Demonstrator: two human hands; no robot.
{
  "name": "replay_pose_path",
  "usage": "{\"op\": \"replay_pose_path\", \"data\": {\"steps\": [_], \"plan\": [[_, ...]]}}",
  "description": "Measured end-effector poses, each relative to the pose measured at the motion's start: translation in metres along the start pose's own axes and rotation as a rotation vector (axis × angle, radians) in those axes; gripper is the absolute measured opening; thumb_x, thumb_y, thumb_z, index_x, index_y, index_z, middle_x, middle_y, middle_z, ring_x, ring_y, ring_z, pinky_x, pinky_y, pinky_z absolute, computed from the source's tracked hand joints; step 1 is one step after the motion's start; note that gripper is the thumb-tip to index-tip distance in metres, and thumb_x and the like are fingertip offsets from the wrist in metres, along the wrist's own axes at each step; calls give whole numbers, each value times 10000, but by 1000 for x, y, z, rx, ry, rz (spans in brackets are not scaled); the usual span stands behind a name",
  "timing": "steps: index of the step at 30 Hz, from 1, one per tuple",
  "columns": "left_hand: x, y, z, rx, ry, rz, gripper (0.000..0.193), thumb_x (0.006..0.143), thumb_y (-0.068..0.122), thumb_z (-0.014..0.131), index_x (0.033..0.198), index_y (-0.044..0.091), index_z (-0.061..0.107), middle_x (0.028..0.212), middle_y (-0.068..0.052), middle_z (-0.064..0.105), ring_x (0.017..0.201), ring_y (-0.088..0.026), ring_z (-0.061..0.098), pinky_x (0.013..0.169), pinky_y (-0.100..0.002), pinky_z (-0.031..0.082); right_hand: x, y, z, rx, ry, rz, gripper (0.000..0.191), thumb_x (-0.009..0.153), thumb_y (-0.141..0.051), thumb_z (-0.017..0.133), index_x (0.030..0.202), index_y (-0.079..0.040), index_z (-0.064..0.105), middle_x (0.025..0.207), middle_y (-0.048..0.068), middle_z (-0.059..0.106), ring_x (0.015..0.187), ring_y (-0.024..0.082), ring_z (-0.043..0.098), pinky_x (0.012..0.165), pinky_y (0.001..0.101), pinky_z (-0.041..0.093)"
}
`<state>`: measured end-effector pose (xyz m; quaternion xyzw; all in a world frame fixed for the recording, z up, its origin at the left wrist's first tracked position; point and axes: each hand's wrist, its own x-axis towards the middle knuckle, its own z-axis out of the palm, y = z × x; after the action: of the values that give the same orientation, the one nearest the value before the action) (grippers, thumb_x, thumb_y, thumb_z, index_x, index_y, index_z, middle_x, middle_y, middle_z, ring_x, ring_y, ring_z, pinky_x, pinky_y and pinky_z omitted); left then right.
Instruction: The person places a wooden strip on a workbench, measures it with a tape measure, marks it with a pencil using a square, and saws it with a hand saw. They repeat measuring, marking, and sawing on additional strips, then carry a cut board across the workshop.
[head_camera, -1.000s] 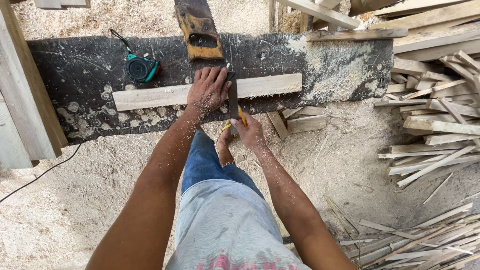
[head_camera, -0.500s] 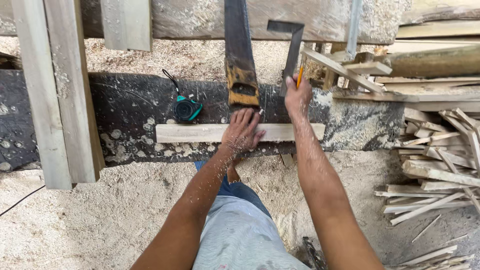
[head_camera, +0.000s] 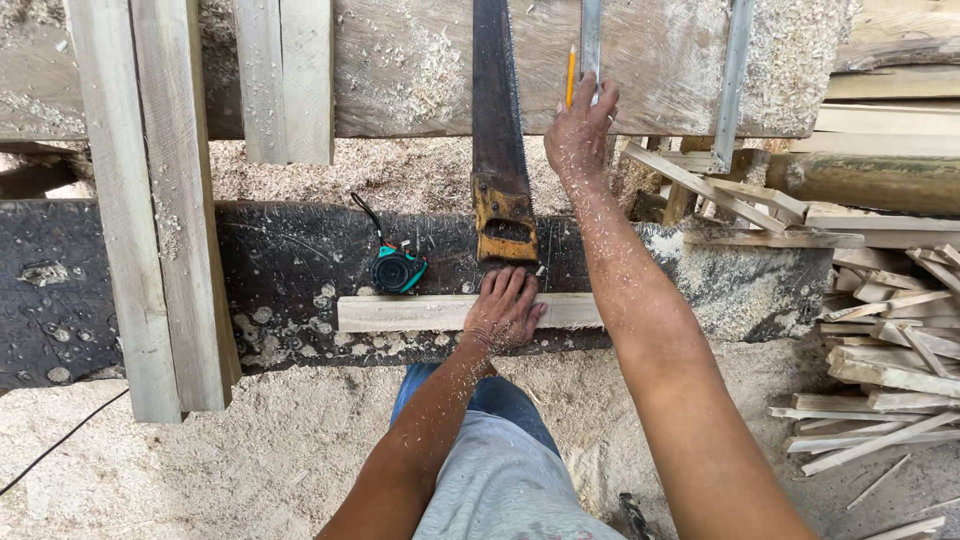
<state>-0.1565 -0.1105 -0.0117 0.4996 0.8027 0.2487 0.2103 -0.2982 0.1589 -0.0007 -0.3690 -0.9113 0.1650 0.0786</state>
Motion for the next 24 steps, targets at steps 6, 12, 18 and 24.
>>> {"op": "replay_pose_path", "data": {"steps": [6,12,18,24], "plan": [[-1,-1,6,41,-65,-9,519,1002,401,519,1370,39,576,1425,-253,517,1356,-407,440,1175,-548,297,-74,-17,4,82,46,-191,423,1038,-310,692,1307,-39,511,1230,204,481,1050,300,580,801,457,558],[1,-20,49,353,-614,-57,620,1005,495,450,1490,110,433,1546,-169,402,1450,-355,327,1195,-545,200,-202,-49,8,-68,-238,-293,599,911,-562,645,1114,-5,554,1010,197,539,952,323,540,815,518,466],[2,-17,38,406,-645,-11,731,981,578,451,1567,150,360,1617,-126,350,1510,-333,269,1206,-568,142,-203,-27,27,-53,-90,-239,303,938,-281,692,1121,-78,560,1030,103,543,1032,258,555,973,577,452],[-2,7,-14,194,-285,85,800,838,566,685,1437,75,483,1409,-225,492,1349,-427,404,1151,-562,240,-223,21,-39,715,-134,-55,205,964,-157,650,1096,-63,524,885,44,568,751,136,585,613,310,528]]}}
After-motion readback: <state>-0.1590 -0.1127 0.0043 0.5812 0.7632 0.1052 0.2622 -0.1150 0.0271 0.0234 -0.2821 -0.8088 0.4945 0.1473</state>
